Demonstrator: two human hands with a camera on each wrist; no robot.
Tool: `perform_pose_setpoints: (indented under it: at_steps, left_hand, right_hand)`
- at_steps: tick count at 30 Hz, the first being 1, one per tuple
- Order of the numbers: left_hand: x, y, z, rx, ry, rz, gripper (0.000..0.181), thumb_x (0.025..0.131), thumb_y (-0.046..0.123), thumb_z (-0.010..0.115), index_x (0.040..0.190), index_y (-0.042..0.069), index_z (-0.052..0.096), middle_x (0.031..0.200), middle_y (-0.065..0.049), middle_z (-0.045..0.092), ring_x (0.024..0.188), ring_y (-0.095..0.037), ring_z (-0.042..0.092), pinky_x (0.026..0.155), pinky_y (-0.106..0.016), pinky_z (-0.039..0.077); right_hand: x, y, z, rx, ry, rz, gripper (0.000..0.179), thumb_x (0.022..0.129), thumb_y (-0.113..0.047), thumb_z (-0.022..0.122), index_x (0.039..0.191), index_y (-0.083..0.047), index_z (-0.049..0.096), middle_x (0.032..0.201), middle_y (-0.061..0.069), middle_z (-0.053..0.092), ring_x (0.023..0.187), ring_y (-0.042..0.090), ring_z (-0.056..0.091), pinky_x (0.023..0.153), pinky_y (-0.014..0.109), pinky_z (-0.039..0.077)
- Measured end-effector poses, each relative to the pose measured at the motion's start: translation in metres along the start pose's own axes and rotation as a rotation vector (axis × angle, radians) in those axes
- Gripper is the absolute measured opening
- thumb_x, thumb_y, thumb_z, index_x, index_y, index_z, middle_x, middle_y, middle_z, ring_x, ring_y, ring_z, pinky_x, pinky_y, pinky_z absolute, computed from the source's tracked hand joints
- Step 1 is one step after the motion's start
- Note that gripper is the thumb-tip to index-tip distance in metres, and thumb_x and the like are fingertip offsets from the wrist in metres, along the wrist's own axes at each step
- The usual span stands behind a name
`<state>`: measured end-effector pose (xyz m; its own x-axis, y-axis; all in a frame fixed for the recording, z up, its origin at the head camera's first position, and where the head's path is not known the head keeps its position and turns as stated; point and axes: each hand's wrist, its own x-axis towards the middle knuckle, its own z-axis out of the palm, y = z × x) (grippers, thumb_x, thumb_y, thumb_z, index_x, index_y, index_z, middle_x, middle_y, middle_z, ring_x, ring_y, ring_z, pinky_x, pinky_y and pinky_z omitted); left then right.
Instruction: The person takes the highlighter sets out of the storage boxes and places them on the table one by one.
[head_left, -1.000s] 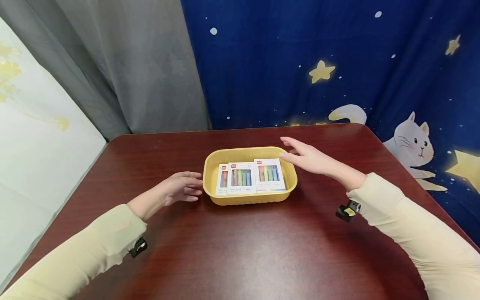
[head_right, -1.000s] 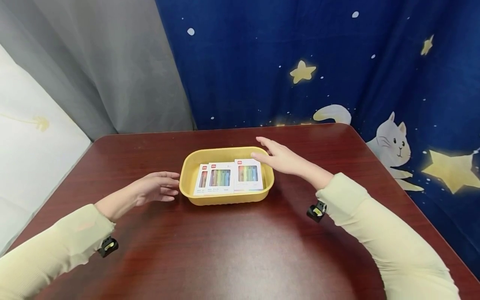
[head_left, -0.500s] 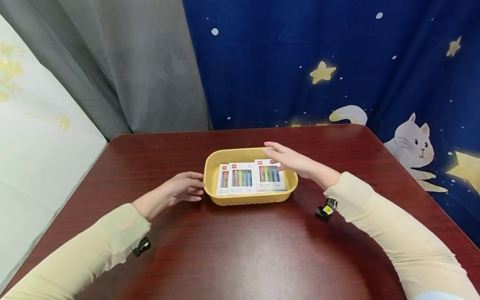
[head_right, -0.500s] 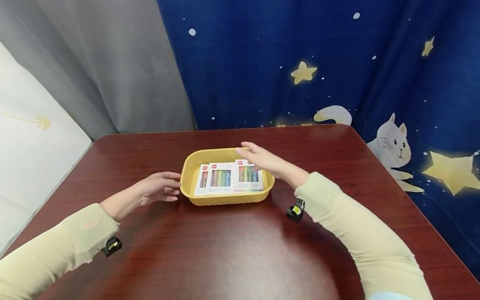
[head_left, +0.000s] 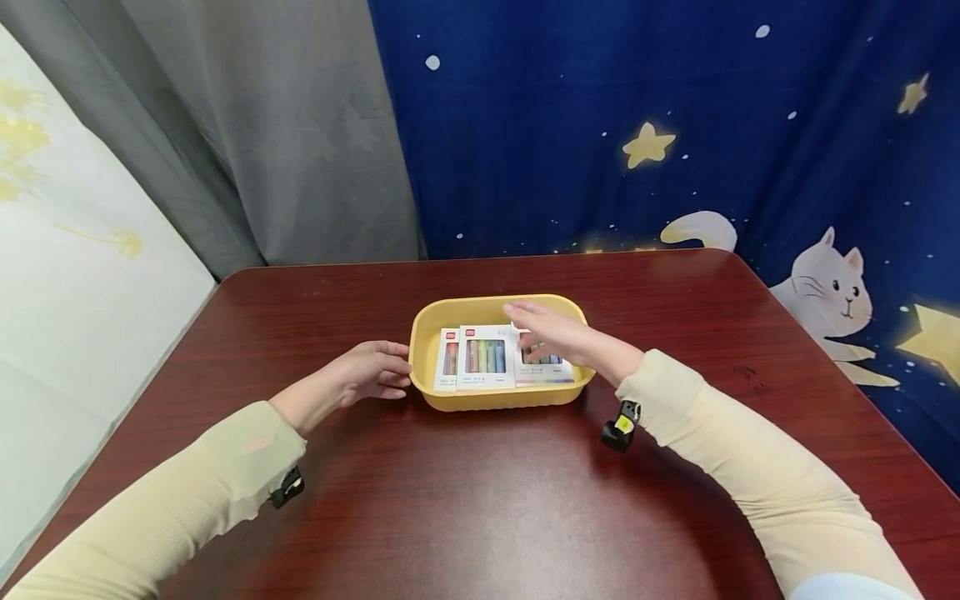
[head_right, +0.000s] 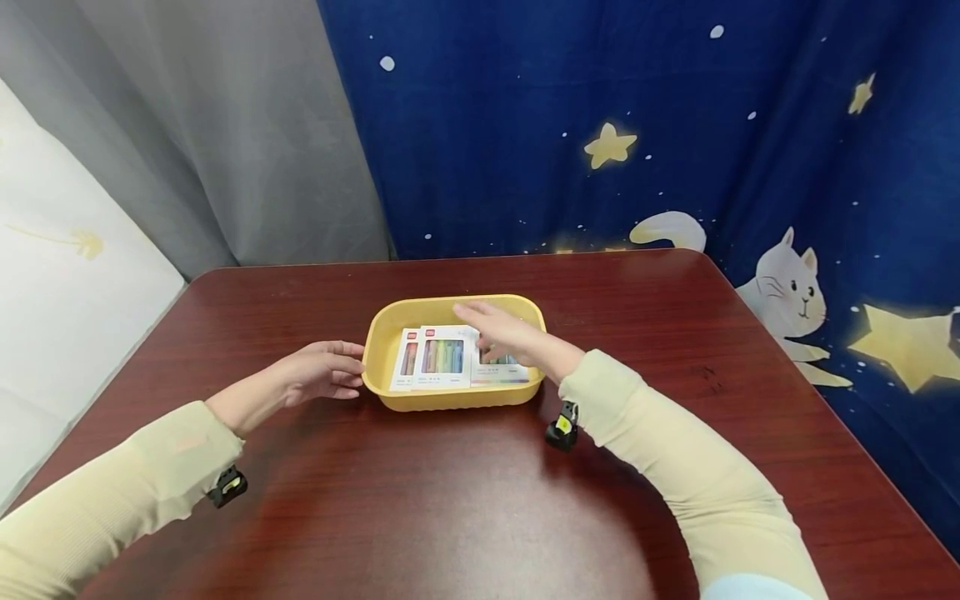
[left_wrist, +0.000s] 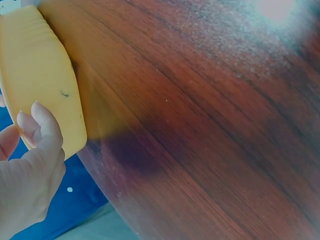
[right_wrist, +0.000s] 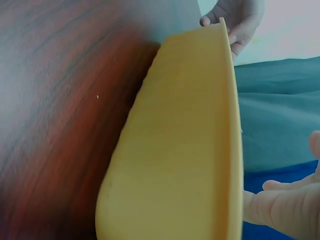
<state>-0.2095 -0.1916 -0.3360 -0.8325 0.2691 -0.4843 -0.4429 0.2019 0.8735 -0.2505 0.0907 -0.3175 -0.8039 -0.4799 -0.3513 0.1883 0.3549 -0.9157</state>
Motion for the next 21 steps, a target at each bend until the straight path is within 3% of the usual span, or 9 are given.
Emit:
perform_pose_setpoints:
  at_steps: [11, 21]
  left_hand:
    - [0.002, 0.001, 0.000, -0.002, -0.010, -0.006, 0.050, 0.089, 0.002, 0.048, 0.133, -0.007, 0.027, 0.075, 0.000, 0.059, 0.066, -0.008, 0.059, 0.067, -0.027, 0.053]
    - [0.003, 0.000, -0.001, -0.019, -0.007, -0.010, 0.053, 0.090, 0.003, 0.048, 0.136, -0.006, 0.025, 0.076, -0.001, 0.060, 0.066, -0.008, 0.060, 0.066, -0.027, 0.054]
  right_hand:
    - [0.006, 0.001, 0.010, 0.137, 0.011, 0.038, 0.065, 0.097, -0.041, 0.036, 0.146, -0.008, 0.011, 0.148, 0.022, 0.013, 0.129, 0.044, 0.029, 0.100, 0.053, 0.034]
    - [0.007, -0.002, 0.017, 0.163, 0.034, 0.066, 0.066, 0.098, -0.040, 0.034, 0.146, -0.006, 0.006, 0.149, 0.024, 0.013, 0.131, 0.044, 0.026, 0.102, 0.053, 0.031]
